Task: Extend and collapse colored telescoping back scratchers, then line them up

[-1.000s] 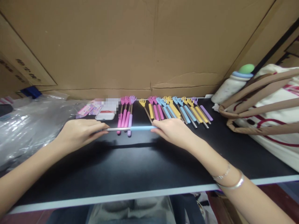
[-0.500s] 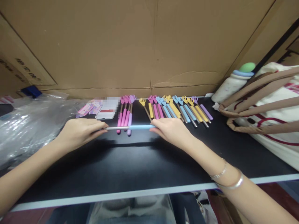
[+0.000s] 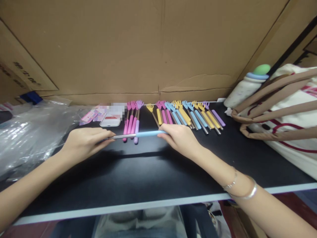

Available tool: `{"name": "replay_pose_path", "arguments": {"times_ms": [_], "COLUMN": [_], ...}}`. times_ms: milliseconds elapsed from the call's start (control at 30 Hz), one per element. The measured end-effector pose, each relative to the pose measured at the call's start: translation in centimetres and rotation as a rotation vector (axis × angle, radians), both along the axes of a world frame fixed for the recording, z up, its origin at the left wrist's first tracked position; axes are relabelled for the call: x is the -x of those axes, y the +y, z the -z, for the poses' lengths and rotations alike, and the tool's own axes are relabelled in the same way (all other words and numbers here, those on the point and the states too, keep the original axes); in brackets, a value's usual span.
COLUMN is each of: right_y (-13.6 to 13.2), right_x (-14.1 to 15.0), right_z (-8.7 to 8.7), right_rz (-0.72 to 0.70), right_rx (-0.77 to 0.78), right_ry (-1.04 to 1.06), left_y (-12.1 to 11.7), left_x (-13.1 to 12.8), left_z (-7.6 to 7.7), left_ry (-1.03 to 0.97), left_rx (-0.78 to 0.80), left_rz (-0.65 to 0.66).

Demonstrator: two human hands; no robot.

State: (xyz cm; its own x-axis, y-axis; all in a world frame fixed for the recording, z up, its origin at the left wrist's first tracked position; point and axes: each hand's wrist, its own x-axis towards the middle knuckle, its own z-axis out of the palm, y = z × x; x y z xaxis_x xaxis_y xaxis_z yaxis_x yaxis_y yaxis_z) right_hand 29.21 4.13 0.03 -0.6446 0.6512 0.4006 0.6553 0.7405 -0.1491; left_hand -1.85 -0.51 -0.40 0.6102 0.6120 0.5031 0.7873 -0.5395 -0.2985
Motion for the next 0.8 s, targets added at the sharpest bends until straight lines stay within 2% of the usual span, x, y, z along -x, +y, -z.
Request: {"name": "replay_pose_path", "arguments": {"times_ms": [300, 667, 800], "right_y": [0.05, -0.06, -0.31], "right_x": [0.16, 0.57, 0.66], "right_z": [0.36, 0.11, -0.07], "right_rz": [-0.043, -0.144, -0.149], "right_rx": [0.18, 0.517, 0.591], "right_ry": [0.074, 0.118, 0.136], "left_y": [-0.12, -0.15, -0.18], "left_x": [0.05, 0.04, -0.02], "left_z": [-0.18, -0.36, -0.4], "left_ry": [-0.003, 0.075, 0.09], "left_rx": [-0.075, -0.136, -0.148], "left_rz": [0.026, 0.035, 0.036]}}
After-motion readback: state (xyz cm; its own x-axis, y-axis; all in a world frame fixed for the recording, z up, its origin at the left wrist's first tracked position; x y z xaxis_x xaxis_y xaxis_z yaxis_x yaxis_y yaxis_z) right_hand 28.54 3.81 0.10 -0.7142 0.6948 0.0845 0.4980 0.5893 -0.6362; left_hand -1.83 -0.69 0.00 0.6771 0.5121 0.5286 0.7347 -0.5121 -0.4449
